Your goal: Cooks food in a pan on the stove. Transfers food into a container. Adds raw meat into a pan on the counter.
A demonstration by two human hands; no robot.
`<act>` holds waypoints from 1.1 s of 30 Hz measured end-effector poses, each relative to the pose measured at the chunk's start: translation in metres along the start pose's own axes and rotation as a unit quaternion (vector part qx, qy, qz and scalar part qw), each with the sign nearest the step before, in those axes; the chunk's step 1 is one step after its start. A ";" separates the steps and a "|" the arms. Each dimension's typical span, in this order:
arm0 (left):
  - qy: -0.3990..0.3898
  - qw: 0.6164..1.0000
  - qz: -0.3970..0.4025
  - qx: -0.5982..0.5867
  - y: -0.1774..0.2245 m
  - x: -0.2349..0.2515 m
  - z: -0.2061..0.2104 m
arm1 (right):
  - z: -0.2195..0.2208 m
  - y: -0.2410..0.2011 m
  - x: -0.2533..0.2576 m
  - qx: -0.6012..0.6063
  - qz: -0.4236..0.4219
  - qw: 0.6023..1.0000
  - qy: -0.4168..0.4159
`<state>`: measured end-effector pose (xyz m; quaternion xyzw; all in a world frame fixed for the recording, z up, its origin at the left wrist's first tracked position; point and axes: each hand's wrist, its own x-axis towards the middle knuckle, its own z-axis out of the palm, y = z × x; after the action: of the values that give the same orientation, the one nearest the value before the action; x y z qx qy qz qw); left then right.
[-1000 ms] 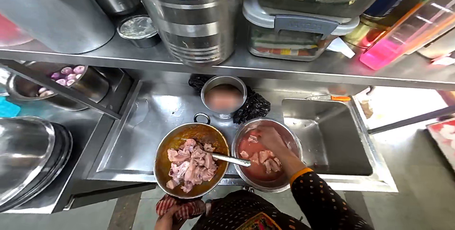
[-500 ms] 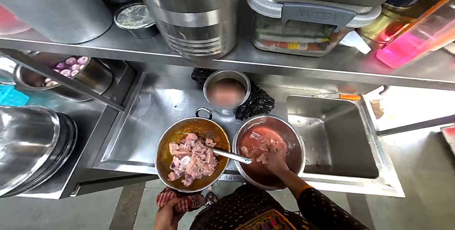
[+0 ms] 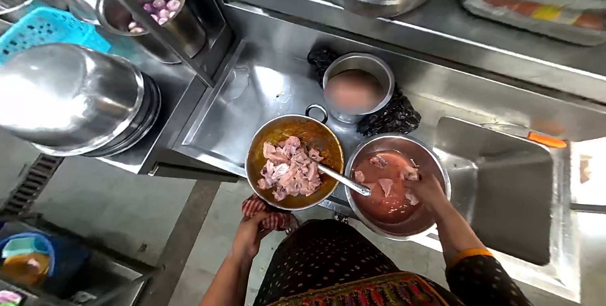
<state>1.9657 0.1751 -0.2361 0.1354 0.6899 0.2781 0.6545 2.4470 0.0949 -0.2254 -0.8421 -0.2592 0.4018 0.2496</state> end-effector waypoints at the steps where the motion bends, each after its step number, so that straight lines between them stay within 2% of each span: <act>1: -0.002 1.000 0.001 -0.004 0.000 0.001 0.000 | 0.002 -0.017 -0.002 0.004 -0.009 1.000 -0.003; 3: -0.006 1.000 0.003 -0.010 -0.001 0.004 0.001 | 0.008 -0.058 -0.013 0.035 -0.050 0.998 -0.034; 6: -0.006 1.000 0.001 -0.012 -0.002 0.005 0.002 | 0.015 -0.121 -0.039 0.147 -0.145 0.962 -0.179; 7: -0.005 1.000 0.003 -0.012 -0.002 0.004 0.002 | 0.014 -0.134 -0.040 0.141 -0.181 0.953 -0.198; 8: -0.005 1.000 0.006 -0.009 -0.002 0.002 0.002 | 0.013 -0.141 -0.036 0.101 -0.220 0.953 -0.180; 10: -0.004 1.000 0.011 -0.005 -0.004 -0.001 0.000 | 0.009 -0.135 -0.018 -0.050 -0.285 0.955 -0.066; 11: -0.006 1.000 0.013 -0.003 -0.004 -0.002 -0.001 | 0.007 -0.125 -0.008 -0.139 -0.286 0.948 -0.010; 13: -0.007 1.000 0.018 0.003 -0.006 -0.007 -0.004 | 0.009 -0.094 0.010 -0.281 -0.228 0.932 0.015; 15: -0.009 1.000 0.026 0.009 -0.007 -0.013 -0.008 | 0.024 -0.055 0.024 -0.355 -0.177 0.918 -0.023; 18: -0.005 0.999 0.031 0.011 -0.010 -0.019 -0.012 | 0.055 -0.026 0.025 -0.371 -0.160 0.913 -0.057; 21: 0.002 0.998 0.048 0.034 -0.013 -0.025 -0.017 | 0.079 -0.009 0.038 -0.390 -0.186 0.901 -0.030; 23: 0.004 0.997 0.058 0.052 -0.012 -0.029 -0.017 | 0.078 -0.004 0.040 -0.371 -0.173 0.912 -0.015; 26: 0.015 0.996 0.061 0.070 -0.012 -0.035 -0.021 | 0.046 -0.018 0.018 -0.288 -0.138 0.947 -0.016; 28: 0.017 0.995 0.063 0.077 -0.014 -0.037 -0.028 | 0.022 -0.011 0.034 -0.235 -0.173 0.956 0.004; 30: 0.016 0.995 0.061 0.080 -0.016 -0.039 -0.035 | -0.008 -0.019 0.026 -0.129 -0.193 0.973 -0.005; 31: 0.015 0.995 0.060 0.082 -0.017 -0.040 -0.039 | -0.024 -0.045 0.005 -0.107 -0.131 0.985 -0.026; 32: 0.014 0.995 0.060 0.081 -0.018 -0.041 -0.042 | -0.041 -0.087 -0.018 -0.109 0.010 0.990 -0.083; 33: 0.018 0.995 0.061 0.080 -0.018 -0.042 -0.045 | -0.049 -0.101 -0.026 -0.086 0.066 0.991 -0.084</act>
<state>1.9291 0.1282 -0.2124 0.2244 0.7117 0.2640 0.6111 2.4487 0.1428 -0.1201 -0.8389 -0.2570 0.4628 0.1266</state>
